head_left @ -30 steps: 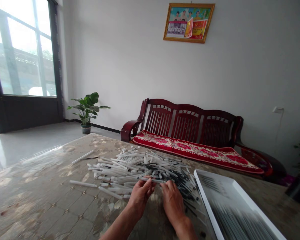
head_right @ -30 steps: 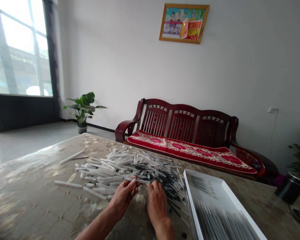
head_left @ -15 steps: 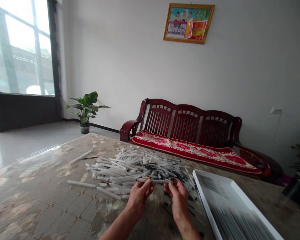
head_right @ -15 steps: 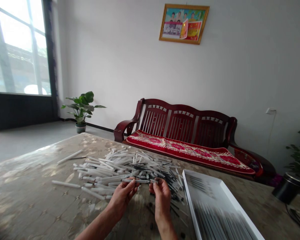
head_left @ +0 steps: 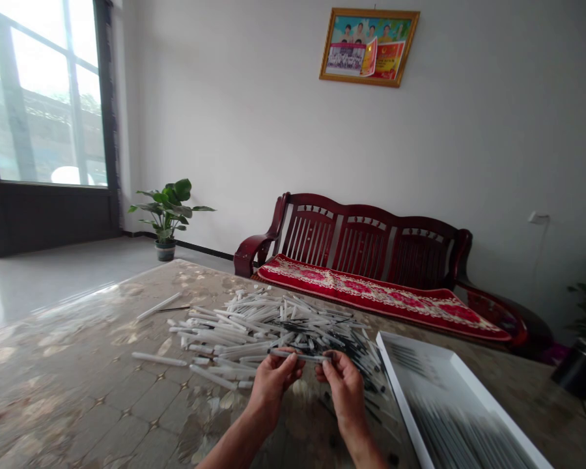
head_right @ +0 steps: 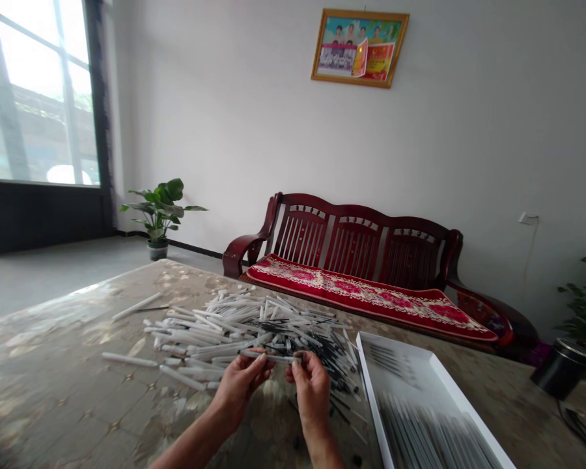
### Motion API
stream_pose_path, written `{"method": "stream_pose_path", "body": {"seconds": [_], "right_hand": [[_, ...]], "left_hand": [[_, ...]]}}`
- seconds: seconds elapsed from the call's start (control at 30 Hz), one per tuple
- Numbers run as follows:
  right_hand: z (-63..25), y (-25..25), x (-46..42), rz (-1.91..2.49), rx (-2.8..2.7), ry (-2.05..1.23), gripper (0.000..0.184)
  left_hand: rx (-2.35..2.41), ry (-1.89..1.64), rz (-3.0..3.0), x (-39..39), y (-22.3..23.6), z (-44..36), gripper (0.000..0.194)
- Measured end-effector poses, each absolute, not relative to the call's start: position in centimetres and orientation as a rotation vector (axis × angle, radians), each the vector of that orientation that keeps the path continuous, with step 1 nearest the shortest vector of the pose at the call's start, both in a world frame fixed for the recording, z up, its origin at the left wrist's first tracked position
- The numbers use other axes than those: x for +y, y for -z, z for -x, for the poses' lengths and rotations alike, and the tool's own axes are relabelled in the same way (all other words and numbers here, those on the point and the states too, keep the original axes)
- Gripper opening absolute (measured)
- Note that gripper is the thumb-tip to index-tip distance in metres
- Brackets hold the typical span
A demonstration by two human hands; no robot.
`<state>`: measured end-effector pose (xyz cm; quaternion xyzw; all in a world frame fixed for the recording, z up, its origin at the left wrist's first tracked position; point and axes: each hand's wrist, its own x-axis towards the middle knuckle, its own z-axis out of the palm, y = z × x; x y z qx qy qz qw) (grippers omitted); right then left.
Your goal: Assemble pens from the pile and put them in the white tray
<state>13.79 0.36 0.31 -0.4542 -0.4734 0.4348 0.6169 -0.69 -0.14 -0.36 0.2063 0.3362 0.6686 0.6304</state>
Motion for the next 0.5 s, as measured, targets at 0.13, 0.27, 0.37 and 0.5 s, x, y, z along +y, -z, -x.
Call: {"method": "stream_pose_path", "body": {"seconds": [0.13,0.27,0.37,0.5], "right_hand": [[-13.8,-0.3,0.2,1.062,-1.001,-1.109,0.041],[-13.7,-0.4,-0.1,1.064,-0.838,-1.231,0.042],[-13.7,-0.7,-0.3,1.067,-0.768,-1.293,0.041],[-13.7,-0.8,-0.5,1.05,-0.692,-1.341,0.038]], "left_hand": [[0.796,-1.551,-0.553,-0.5,0.1,0.7,0.042],[0.783,-1.576,-0.646,-0.9,0.0,0.7,0.038],[0.784,-1.597,-0.718,-1.0,-0.1,0.7,0.037],[0.786,-1.624,-0.791,-1.2,-0.5,0.7,0.038]]}}
